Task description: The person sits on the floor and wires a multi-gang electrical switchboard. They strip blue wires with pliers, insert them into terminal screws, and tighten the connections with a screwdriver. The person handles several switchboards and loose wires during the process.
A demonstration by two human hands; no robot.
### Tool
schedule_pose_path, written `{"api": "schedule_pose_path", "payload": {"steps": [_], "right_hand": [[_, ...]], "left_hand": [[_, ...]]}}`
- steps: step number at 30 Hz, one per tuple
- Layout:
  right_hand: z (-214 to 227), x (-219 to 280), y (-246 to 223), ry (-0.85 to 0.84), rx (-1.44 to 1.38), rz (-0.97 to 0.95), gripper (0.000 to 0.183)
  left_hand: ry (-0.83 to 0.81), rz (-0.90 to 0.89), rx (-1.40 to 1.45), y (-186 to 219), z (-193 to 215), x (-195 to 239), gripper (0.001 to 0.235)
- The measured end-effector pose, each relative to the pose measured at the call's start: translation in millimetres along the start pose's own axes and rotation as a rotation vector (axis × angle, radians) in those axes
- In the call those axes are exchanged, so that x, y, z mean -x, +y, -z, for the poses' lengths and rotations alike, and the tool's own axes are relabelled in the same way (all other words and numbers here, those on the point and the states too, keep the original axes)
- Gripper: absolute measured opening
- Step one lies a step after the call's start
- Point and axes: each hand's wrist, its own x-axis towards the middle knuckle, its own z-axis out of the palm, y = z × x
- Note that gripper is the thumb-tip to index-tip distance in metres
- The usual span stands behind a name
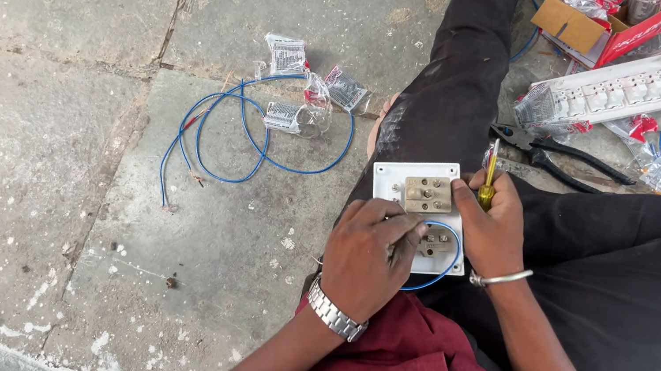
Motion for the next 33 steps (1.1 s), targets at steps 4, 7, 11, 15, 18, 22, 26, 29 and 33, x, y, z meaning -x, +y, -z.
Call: {"api": "schedule_pose_path", "payload": {"steps": [4,7,11,15,18,22,26,29,33], "right_hand": [[5.6,8.3,-5.4,-0.069,0.135,0.052,0.015],[13.4,2.9,-6.4,-0.132,0.017,-0.02,0.015],[55.7,-40.7,3.6,-0.036,0.102,-0.317,0.018],[95.1,-105.7,42.7,-0.067,0.798,-0.109,0.035],[99.3,-137.1,81.7,-0.192,1.301,0.197,0.04],[108.0,-152.5,92.7,-0.198,1.204,0.048,0.039],[138.5,-163.3,63.5,-0.019,1.395,-0.056,0.077],[158.7,-163.7,55.3,-0.245,1.346,-0.06,0.104],[160.3,-157.9,50.9,-0.2,1.4,0.004,0.115]], "left_hand": [[0.007,0.051,-0.068,0.3,-6.9,-13.0,0.014],[0.019,0.026,-0.119,0.7,-11.6,-17.0,0.015],[0.061,-0.016,-0.125,0.5,-13.1,-14.4,0.015],[0.033,0.0,-0.13,-0.6,-11.9,-16.7,0.016],[0.015,-0.006,-0.137,0.1,-12.7,-20.3,0.016],[0.007,-0.016,-0.135,2.5,-11.9,-22.2,0.015],[-0.007,0.003,-0.105,5.1,-7.1,-24.8,0.013],[0.012,0.017,-0.103,2.5,-6.6,-23.2,0.013],[0.004,0.033,-0.075,-1.2,-10.7,-25.7,0.012]]}}
